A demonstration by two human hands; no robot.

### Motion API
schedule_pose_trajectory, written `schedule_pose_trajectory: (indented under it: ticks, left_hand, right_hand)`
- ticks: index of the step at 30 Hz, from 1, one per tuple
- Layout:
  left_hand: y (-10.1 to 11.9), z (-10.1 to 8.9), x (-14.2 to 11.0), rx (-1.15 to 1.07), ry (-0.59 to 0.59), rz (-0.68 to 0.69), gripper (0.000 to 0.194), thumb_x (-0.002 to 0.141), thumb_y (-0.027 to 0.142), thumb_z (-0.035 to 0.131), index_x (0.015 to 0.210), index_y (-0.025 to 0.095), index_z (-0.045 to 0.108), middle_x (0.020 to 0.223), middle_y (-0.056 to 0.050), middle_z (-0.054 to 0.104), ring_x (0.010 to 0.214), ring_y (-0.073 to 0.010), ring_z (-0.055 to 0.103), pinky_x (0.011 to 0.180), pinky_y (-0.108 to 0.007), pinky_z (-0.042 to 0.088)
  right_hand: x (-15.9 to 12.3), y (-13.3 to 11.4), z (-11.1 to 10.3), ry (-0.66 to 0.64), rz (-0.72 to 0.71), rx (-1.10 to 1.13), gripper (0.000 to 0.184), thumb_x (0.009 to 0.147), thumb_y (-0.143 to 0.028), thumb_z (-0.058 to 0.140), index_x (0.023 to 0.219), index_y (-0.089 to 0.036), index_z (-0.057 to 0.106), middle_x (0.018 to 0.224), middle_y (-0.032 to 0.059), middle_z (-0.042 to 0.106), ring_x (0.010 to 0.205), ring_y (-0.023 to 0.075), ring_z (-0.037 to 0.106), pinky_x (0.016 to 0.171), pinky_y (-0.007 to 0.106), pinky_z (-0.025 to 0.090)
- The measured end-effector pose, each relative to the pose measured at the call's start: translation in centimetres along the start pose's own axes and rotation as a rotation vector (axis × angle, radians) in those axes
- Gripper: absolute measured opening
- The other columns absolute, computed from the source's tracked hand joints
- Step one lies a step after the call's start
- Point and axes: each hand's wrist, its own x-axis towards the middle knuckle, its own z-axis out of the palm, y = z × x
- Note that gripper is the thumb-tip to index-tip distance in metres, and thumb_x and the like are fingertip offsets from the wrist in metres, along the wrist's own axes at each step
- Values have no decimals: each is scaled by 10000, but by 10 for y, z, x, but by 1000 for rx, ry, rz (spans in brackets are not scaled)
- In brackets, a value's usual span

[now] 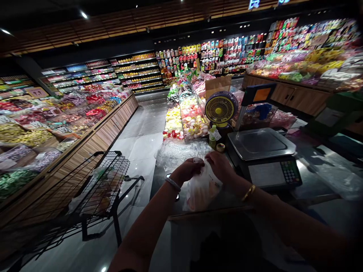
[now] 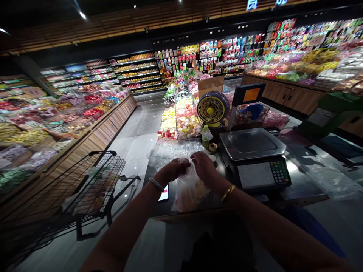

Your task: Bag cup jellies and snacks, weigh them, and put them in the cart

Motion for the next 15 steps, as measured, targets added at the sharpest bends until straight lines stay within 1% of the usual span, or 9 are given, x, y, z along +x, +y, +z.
schedule_pose_trajectory:
  ticks: [1, 2, 4, 5, 7, 8, 11, 13, 15]
  left_hand:
    - [3, 0, -2, 50, -31, -7, 416, 630, 436, 859, 813, 139, 632, 686, 1, 575, 566, -96, 511, 564, -244, 416]
    - [5, 0, -3, 105, -58, -10, 397, 607, 382, 869, 822, 135, 646, 699, -12, 595, 584, -113, 532, 576, -258, 434]
    - [9, 0, -4, 229, -67, 17, 330, 587, 265, 856, 826, 145, 664, 727, -26, 624, 640, -150, 566, 621, -289, 468]
    - [10, 0, -4, 295, -39, 51, 276, 600, 212, 831, 817, 158, 668, 740, -26, 627, 681, -165, 573, 657, -301, 480]
    - [9, 1, -3, 427, 72, 147, 169, 661, 125, 747, 798, 191, 673, 794, -28, 618, 797, -194, 572, 766, -322, 488]
    - [7, 2, -3, 486, 141, 202, 158, 694, 91, 695, 801, 205, 678, 848, -37, 617, 874, -209, 566, 835, -333, 479]
    - [-6, 9, -5, 623, 315, 335, 294, 738, 21, 584, 893, 238, 707, 1035, -67, 617, 1079, -246, 530, 1008, -374, 414]
    - [-16, 14, -7, 678, 399, 394, 339, 767, 28, 569, 975, 251, 719, 1078, -77, 619, 1120, -259, 524, 1055, -403, 388]
    - [-23, 16, -9, 705, 460, 437, 311, 806, 66, 576, 998, 255, 731, 1058, -84, 633, 1114, -266, 536, 1062, -424, 391]
  right_hand:
    - [6, 8, 3, -14, 74, 162, 242, 863, -156, 527, 1040, -182, 689, 1090, 109, 706, 1041, 237, 604, 912, 367, 465]
    - [13, 16, 6, -70, 137, 307, 284, 835, -155, 529, 1069, -182, 686, 1083, 98, 711, 1020, 229, 610, 891, 364, 482]
    - [25, 28, 11, -238, 217, 488, 288, 786, -181, 549, 1027, -172, 706, 935, 68, 730, 871, 207, 634, 792, 342, 516]
    - [29, 32, 13, -299, 229, 521, 269, 770, -202, 562, 987, -165, 717, 854, 53, 725, 797, 193, 632, 750, 330, 521]
    - [32, 39, 14, -355, 236, 558, 279, 735, -227, 590, 969, -160, 728, 789, 32, 713, 718, 161, 613, 700, 298, 509]
    - [32, 42, 14, -378, 242, 581, 313, 712, -230, 603, 992, -164, 729, 793, 22, 710, 693, 142, 596, 672, 273, 490]
    - [29, 50, 11, -433, 248, 608, 446, 662, -230, 618, 1092, -180, 722, 772, -10, 688, 578, 88, 492, 555, 215, 387]
    - [28, 54, 10, -423, 200, 528, 434, 674, -254, 614, 1083, -167, 730, 732, -13, 672, 547, 82, 453, 538, 217, 361]
    - [29, 56, 10, -379, 135, 421, 352, 702, -283, 606, 997, -153, 746, 728, 1, 676, 579, 104, 488, 580, 241, 400]
